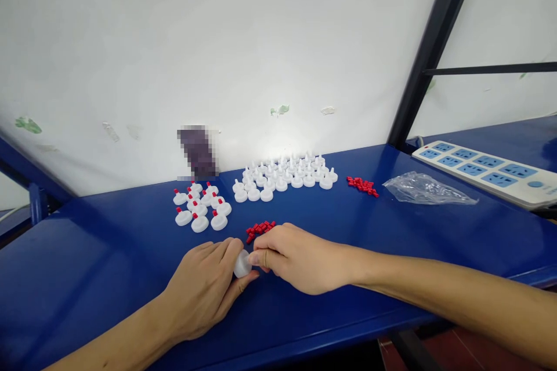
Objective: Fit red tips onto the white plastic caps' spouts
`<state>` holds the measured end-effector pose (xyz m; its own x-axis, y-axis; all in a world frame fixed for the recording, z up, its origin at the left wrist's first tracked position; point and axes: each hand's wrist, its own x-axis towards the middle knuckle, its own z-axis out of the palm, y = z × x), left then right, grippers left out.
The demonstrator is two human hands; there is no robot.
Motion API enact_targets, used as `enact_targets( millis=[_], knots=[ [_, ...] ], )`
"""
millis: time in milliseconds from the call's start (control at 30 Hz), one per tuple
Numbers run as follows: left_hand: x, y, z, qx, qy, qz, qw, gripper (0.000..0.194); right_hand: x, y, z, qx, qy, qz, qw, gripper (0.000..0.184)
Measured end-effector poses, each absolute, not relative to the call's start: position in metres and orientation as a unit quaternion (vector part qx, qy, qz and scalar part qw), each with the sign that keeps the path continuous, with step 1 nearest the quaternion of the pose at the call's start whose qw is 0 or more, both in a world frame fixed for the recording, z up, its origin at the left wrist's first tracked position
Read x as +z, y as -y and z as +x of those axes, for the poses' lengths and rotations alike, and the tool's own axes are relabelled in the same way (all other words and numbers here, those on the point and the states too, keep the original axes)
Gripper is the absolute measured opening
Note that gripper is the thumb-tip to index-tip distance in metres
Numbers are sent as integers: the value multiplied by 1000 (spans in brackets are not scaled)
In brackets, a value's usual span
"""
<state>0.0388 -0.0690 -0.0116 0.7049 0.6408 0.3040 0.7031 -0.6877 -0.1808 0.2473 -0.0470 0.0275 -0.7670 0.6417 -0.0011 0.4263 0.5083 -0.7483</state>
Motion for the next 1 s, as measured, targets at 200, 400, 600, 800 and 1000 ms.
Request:
enact_targets(
  millis=[200, 400, 600, 800, 1000],
  knots=[
    [-12, 58, 41, -167, 352, -908, 156, 28, 30, 46, 250, 360, 864, -322, 140, 35],
    [-7, 49, 38, -230, 331, -909, 107, 29, 27, 44, 254, 313, 888, -292, 166, 36],
    [5, 53, 35, -234, 327, -894, -198, 32, 23, 46, 254, 267, 908, -230, 225, 34],
    [22, 59, 33, -149, 273, -763, -568, 48, 8, 43, 253, 12, 954, -91, 285, 38],
    [15, 47, 22, -148, 270, -797, -520, 47, 6, 29, 260, -55, 965, -94, 240, 39]
  ],
)
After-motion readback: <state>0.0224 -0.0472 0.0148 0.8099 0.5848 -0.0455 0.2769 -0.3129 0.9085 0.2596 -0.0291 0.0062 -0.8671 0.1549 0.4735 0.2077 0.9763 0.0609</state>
